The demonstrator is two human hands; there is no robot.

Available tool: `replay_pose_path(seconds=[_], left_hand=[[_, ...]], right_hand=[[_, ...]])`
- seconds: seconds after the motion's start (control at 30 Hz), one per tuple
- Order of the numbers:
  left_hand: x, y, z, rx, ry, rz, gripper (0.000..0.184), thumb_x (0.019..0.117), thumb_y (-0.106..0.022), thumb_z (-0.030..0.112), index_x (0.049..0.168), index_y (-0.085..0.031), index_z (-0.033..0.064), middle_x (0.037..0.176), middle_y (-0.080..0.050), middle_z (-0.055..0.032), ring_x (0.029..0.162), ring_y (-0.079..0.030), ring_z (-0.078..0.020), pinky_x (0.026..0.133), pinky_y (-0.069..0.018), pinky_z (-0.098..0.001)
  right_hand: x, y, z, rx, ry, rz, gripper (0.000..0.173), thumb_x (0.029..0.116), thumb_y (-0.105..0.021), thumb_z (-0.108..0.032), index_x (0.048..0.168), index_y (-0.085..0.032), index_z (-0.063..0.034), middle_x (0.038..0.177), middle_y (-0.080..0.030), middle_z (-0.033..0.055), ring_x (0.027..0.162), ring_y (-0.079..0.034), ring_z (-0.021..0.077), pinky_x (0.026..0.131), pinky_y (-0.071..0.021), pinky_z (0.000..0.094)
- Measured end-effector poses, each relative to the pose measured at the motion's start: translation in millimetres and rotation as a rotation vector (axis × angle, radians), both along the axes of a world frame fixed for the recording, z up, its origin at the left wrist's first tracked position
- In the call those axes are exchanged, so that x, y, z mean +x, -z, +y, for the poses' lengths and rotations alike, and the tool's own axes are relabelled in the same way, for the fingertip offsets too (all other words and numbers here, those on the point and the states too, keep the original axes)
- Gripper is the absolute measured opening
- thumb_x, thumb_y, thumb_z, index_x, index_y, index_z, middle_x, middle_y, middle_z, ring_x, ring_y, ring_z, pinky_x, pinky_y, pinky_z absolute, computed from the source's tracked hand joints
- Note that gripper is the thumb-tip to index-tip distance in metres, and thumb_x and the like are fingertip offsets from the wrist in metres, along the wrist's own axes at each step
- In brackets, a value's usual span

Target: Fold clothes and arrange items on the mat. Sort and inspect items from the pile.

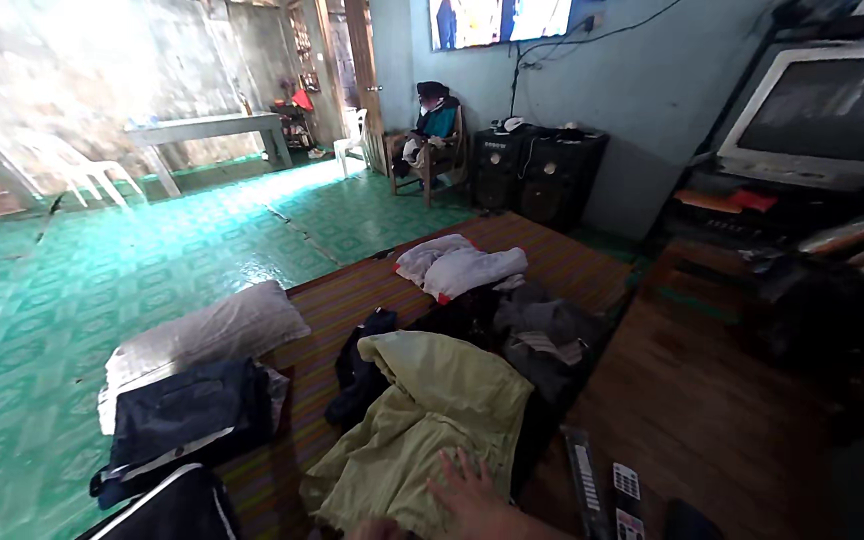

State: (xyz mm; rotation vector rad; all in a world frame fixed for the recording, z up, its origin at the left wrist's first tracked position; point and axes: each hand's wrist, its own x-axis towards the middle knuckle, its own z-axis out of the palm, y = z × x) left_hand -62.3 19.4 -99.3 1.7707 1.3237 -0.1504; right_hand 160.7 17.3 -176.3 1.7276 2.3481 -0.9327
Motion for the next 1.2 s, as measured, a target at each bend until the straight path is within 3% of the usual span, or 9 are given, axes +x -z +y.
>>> replay_pose_path(seconds=[0.07,0.13,0.2,0.3,0.4,0.6,1.0,1.1,1.2], left_hand=[[-17,41,20,0.297,-0.183,-0.166,0.037,0.1083,-0.049,0.03,0.122,-0.07,0.0018,0.112,-0.073,-0.0183,0.107,-0.071,-0.0311,0.099,-0.0541,-0.0534],[-6,50,36,0.419,-0.332,-0.385,0.035,0.1076,-0.05,0.022,0.131,-0.065,0.0004,0.124,-0.07,-0.0183,0.116,-0.068,-0.0294,0.105,-0.0519,-0.0499],[22,54,40,0.309,-0.42,-0.618,0.041,0.1099,-0.041,0.021,0.14,-0.058,-0.0012,0.139,-0.062,-0.019,0.131,-0.059,-0.0276,0.114,-0.0443,-0.0457],[65,89,26,0.144,-0.411,-0.799,0.053,0.1121,-0.027,0.029,0.153,-0.042,-0.0004,0.155,-0.048,-0.0183,0.143,-0.047,-0.0248,0.12,-0.0363,-0.0429],[79,142,23,0.297,-0.278,-0.729,0.057,0.1111,-0.028,0.033,0.155,-0.038,-0.0017,0.162,-0.037,-0.0192,0.153,-0.032,-0.0281,0.128,-0.0229,-0.0456],[59,183,44,0.398,-0.193,-0.452,0.066,0.1091,-0.021,0.046,0.16,-0.033,0.0062,0.169,-0.023,-0.0175,0.157,-0.017,-0.0342,0.127,-0.0129,-0.0588],[24,199,38,0.332,-0.161,-0.12,0.068,0.1091,-0.015,0.051,0.164,-0.023,0.0109,0.171,-0.02,-0.0116,0.158,-0.018,-0.03,0.124,-0.0114,-0.0651],[6,188,35,0.416,-0.215,-0.018,0.059,0.1095,-0.032,0.046,0.155,-0.045,0.0106,0.165,-0.034,-0.0128,0.153,-0.03,-0.033,0.123,-0.0181,-0.0638],[-25,185,43,0.48,-0.616,0.092,0.051,0.097,-0.064,0.03,0.137,-0.06,-0.0022,0.148,-0.05,-0.0286,0.137,-0.049,-0.0455,0.114,-0.0393,-0.0608]], right_hand=[[0,-6,4,-0.034,-0.007,-0.011,0.085,0.0913,-0.06,-0.069,0.16,-0.039,-0.0243,0.171,-0.011,0.0206,0.154,-0.005,0.0538,0.116,-0.0059,0.0804],[-3,-17,8,-0.02,-0.005,-0.005,0.076,0.0942,-0.064,-0.058,0.154,-0.048,-0.0148,0.167,-0.022,0.0251,0.153,-0.016,0.0536,0.118,-0.0063,0.0786],[-11,-24,10,0.044,0.017,0.014,0.061,0.1003,-0.059,-0.046,0.146,-0.055,-0.0057,0.16,-0.038,0.0249,0.152,-0.027,0.046,0.122,-0.0105,0.0708],[-17,-18,8,0.137,0.1,0.112,0.056,0.1006,-0.057,-0.025,0.148,-0.05,0.0038,0.161,-0.037,0.0262,0.154,-0.027,0.0401,0.127,-0.0145,0.0563],[-12,7,1,0.088,0.163,0.051,0.065,0.1015,-0.053,-0.032,0.157,-0.038,-0.0001,0.169,-0.02,0.0207,0.158,-0.011,0.0387,0.125,-0.0082,0.0643],[-10,15,5,0.084,0.137,-0.029,0.066,0.1075,-0.041,-0.045,0.163,-0.029,-0.0108,0.172,-0.016,0.0124,0.159,-0.005,0.0369,0.122,-0.0048,0.0706],[-10,14,3,0.137,0.12,-0.029,0.066,0.107,-0.04,-0.048,0.162,-0.033,-0.0123,0.171,-0.019,0.0106,0.159,-0.009,0.0351,0.123,-0.0075,0.0685],[4,13,-4,0.155,0.185,0.094,0.066,0.1039,-0.048,-0.053,0.157,-0.043,-0.014,0.169,-0.028,0.0115,0.158,-0.017,0.0324,0.125,-0.0113,0.0641],[24,18,-20,0.219,0.355,0.186,0.086,0.0924,-0.061,-0.067,0.153,-0.047,-0.0072,0.163,-0.034,0.023,0.151,-0.032,0.0402,0.123,-0.025,0.0593]])
